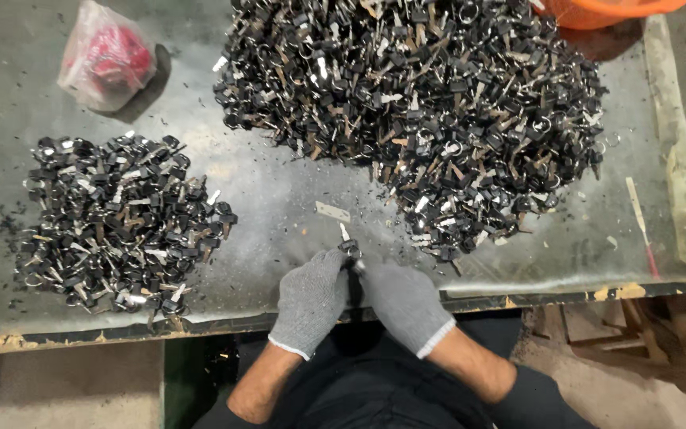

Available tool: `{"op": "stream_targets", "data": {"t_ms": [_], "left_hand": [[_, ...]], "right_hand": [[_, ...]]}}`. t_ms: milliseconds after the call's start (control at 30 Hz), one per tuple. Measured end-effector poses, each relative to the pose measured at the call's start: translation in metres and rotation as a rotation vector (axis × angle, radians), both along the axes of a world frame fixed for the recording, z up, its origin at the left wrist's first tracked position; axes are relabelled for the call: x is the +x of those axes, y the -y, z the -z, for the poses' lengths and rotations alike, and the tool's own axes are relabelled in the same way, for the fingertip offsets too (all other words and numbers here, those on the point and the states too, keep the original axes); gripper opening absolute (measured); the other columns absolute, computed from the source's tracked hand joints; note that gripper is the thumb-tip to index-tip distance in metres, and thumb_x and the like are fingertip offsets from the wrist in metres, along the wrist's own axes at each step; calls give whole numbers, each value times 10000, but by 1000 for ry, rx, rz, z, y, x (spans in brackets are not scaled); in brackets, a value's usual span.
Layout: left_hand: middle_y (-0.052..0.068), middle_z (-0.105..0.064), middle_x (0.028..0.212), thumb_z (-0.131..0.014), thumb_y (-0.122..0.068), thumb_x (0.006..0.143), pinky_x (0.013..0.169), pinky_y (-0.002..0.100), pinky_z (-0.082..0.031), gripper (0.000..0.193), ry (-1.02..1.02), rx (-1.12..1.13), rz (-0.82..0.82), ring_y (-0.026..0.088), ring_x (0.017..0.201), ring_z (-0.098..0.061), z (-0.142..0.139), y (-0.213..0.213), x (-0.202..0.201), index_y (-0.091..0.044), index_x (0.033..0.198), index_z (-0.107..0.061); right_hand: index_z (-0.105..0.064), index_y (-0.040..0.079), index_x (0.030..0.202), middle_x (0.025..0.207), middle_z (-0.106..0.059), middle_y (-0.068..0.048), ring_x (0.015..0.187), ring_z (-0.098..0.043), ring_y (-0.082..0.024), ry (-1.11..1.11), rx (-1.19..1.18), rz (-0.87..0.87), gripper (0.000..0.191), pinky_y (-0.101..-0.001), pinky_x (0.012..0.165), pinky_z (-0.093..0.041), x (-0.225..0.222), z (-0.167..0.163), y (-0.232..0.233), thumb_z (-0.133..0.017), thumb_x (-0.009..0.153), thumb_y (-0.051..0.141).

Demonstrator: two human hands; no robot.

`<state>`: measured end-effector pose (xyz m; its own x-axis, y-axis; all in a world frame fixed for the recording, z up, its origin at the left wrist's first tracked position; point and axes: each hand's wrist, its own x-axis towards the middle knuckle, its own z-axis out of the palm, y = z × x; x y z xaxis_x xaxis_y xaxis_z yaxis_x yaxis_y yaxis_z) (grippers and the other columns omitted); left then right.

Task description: The person, wearing gloves, picks small metal components one at a time from a large pile on a workbench and places selected ones into a separate pile on the left, occasionally pushing items aside. The sorted pile grows as the person continues sorting through the batch.

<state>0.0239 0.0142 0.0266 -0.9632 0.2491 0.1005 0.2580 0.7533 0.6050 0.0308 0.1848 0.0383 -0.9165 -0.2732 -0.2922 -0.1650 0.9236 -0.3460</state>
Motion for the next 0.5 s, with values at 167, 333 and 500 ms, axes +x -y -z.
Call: {"op": "stream_targets", "data": {"t_ms": [167,333,500], "left_hand": [[133,-710,957,-716,-137,824,751,487,-537,286,9,95,-50,360,854,-695,-17,-6,11,-75,1101,-693],[175,-668,1208,-617,4,780,995,491,-511,531,-296,97,42,389,1119,-606,-27,10,-8,3,1310,-653],[127,-675,1066,-726,-151,802,874,506,-485,253,-152,-208,281,349,1073,-604,-14,1,-44,-80,1045,-716]], "right_hand": [[-551,66,1119,781,-719,-178,725,-729,-375,55,-178,138,271,-501,596,-564,14,-13,-19,-606,958,277],[-500,77,1311,743,-715,-175,720,-730,-375,158,-153,117,452,-502,622,-567,12,-22,-24,-607,946,320],[-544,20,1158,787,-716,-195,734,-719,-411,99,-159,-151,377,-537,645,-557,4,-13,-12,-650,903,277]]}}
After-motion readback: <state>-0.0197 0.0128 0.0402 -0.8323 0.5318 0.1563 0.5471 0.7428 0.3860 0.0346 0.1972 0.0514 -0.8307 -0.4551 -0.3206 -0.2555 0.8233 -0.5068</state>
